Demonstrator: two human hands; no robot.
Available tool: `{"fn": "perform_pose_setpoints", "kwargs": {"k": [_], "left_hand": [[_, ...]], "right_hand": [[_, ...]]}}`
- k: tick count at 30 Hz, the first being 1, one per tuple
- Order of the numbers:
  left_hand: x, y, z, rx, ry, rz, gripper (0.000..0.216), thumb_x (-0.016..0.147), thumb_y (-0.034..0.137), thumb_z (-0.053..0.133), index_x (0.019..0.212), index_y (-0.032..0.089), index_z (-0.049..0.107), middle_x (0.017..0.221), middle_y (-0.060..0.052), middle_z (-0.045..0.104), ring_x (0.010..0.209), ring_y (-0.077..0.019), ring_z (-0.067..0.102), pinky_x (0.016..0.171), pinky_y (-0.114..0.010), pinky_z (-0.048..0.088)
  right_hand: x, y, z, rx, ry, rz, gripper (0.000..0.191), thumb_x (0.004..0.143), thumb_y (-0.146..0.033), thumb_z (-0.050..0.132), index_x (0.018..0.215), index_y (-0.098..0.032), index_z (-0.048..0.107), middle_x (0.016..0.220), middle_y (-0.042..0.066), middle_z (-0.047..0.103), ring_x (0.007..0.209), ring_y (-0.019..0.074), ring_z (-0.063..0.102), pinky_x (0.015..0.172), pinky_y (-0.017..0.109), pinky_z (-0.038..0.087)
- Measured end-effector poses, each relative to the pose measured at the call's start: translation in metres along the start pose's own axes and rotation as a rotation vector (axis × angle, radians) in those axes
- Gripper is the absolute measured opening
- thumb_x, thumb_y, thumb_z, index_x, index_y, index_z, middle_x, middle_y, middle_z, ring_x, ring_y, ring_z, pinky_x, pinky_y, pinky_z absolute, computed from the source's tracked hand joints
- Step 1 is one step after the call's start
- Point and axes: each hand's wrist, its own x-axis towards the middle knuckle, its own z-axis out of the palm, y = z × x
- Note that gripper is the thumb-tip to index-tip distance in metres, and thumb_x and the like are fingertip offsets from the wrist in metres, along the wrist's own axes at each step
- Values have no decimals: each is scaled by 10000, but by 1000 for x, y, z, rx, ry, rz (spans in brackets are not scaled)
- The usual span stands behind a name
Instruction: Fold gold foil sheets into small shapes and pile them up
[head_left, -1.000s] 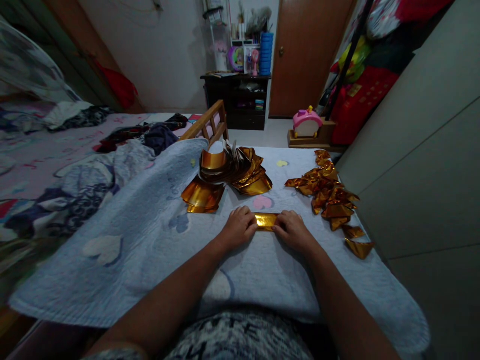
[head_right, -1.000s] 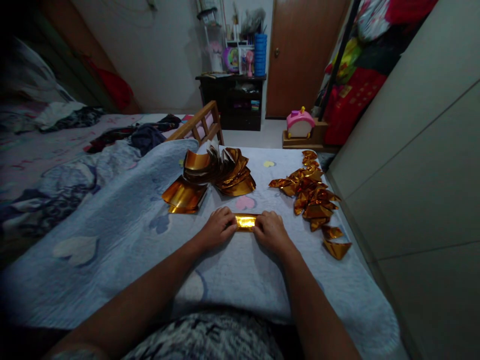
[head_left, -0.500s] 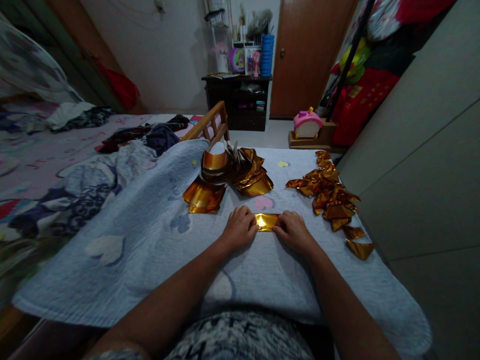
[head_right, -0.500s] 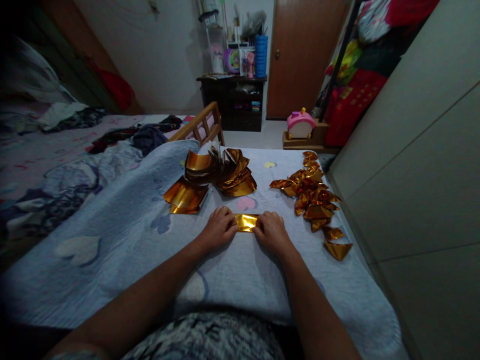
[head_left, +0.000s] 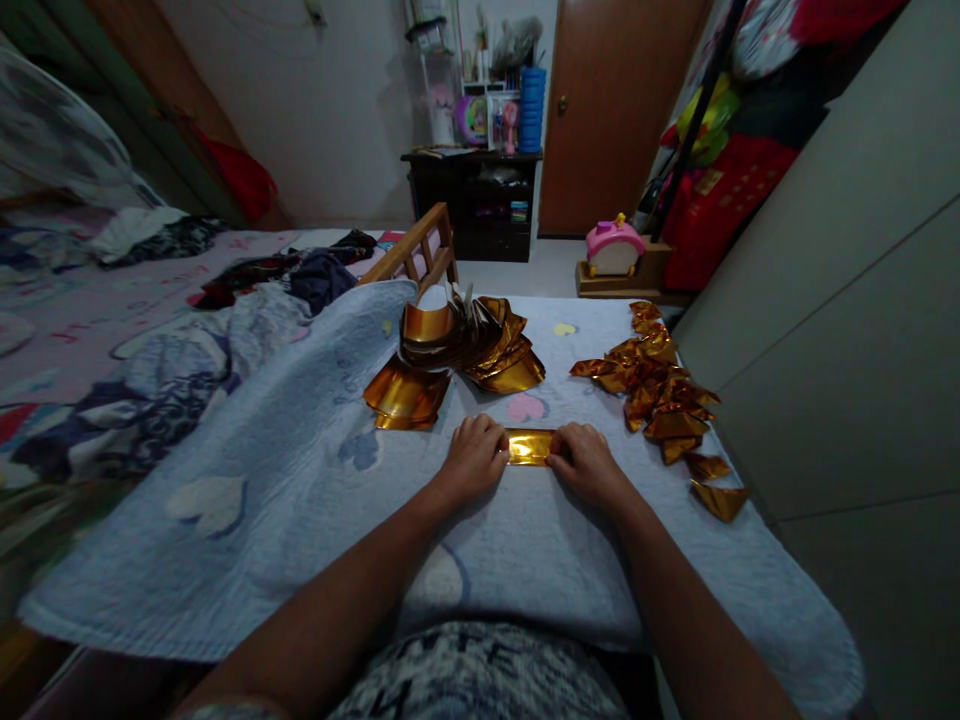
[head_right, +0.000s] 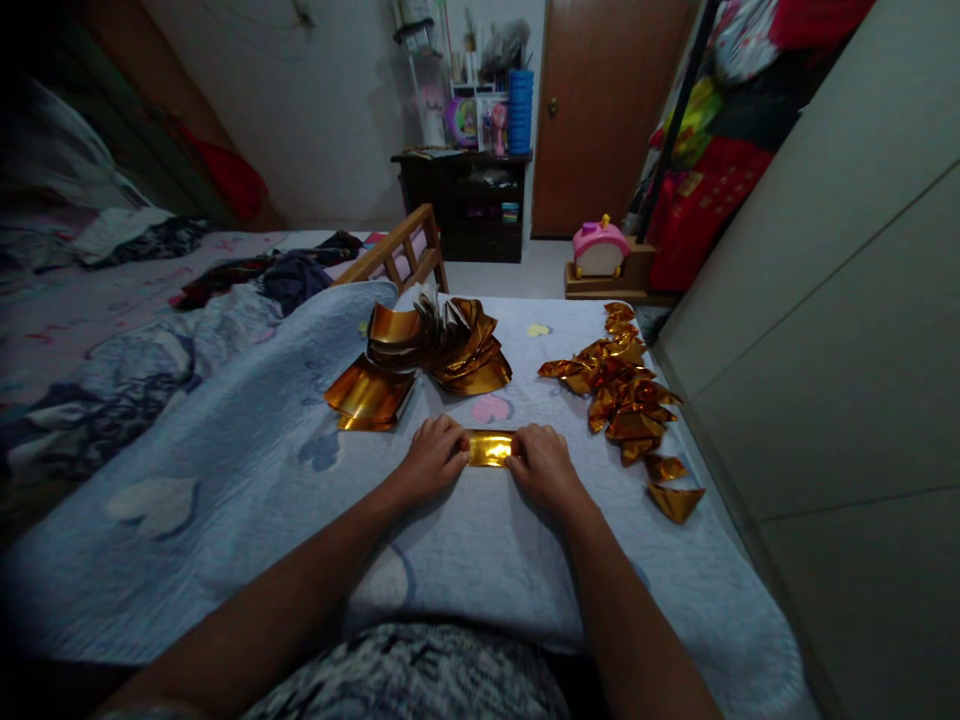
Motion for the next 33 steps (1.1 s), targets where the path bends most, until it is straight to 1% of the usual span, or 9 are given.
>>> {"fn": "perform_pose_setpoints", "kwargs": {"k": [3, 10, 14, 18, 21, 23, 26, 29, 33], "left_hand": [[-1, -1, -1, -25, -11, 16, 99, 891, 217, 554, 972, 223, 611, 1072, -61, 573, 1055, -258, 484, 910, -404, 393], [-1, -3, -3, -102, -7, 62, 121, 890, 196, 592, 972, 242, 667, 1059, -48, 611, 1081, -257, 504, 920, -406, 376], [0, -6, -3, -100, 29, 127, 141, 909, 212, 592, 1020, 231, 677, 1030, -59, 628, 1052, -257, 524, 911, -406, 386], [1, -8, -1, -126, 52, 219, 199, 922, 195, 570, 1108, 187, 642, 1031, -77, 648, 993, -245, 540, 884, -385, 417], [2, -10, 2, -146, 36, 282, 187, 902, 128, 555, 1061, 170, 643, 986, -72, 655, 949, -232, 545, 872, -370, 428], [3, -11, 3, -167, 25, 282, 154, 883, 113, 568, 1004, 164, 649, 955, -69, 646, 930, -226, 552, 859, -359, 436], [6, -13, 2, -198, 7, 269, 120, 872, 127, 587, 963, 166, 655, 933, -65, 630, 933, -222, 562, 854, -348, 446], [7, -15, 0, -213, -13, 270, 110, 882, 149, 580, 956, 168, 658, 919, -60, 630, 936, -219, 566, 866, -348, 453], [9, -21, -2, -255, -30, 277, 198, 945, 166, 467, 956, 175, 664, 930, -60, 645, 939, -203, 575, 888, -345, 462]], "right_hand": [[-1, 1, -1, 31, -17, 1, 27, 842, -161, 603, 842, -187, 595, 881, 53, 633, 857, 214, 510, 767, 322, 321], [-1, 5, -3, 34, -46, -46, 100, 877, -127, 549, 864, -187, 629, 884, 51, 620, 858, 210, 506, 771, 322, 316], [-3, 4, -3, 38, -50, -74, 162, 904, -123, 535, 895, -206, 673, 918, 52, 624, 902, 216, 508, 787, 327, 304], [-4, -3, -2, 7, -33, -110, 198, 905, -105, 540, 893, -218, 701, 946, 56, 641, 926, 221, 497, 780, 331, 290], [-3, -11, 0, -26, -14, -155, 183, 908, -106, 535, 885, -200, 690, 937, 58, 651, 900, 212, 503, 771, 329, 301], [-2, -16, 2, -34, -8, -178, 167, 898, -94, 524, 870, -177, 666, 917, 62, 643, 878, 201, 515, 783, 324, 323], [1, -22, 6, -75, 2, -158, 83, 907, -177, 567, 882, -161, 645, 907, 69, 629, 861, 202, 520, 780, 318, 340], [3, -25, 9, -151, 10, -100, 145, 919, -303, 620, 920, -161, 646, 930, 76, 630, 863, 213, 520, 760, 324, 330], [3, -26, 11, -185, -1, -78, 140, 919, -308, 632, 939, -171, 650, 955, 75, 632, 887, 219, 526, 761, 329, 318]]}}
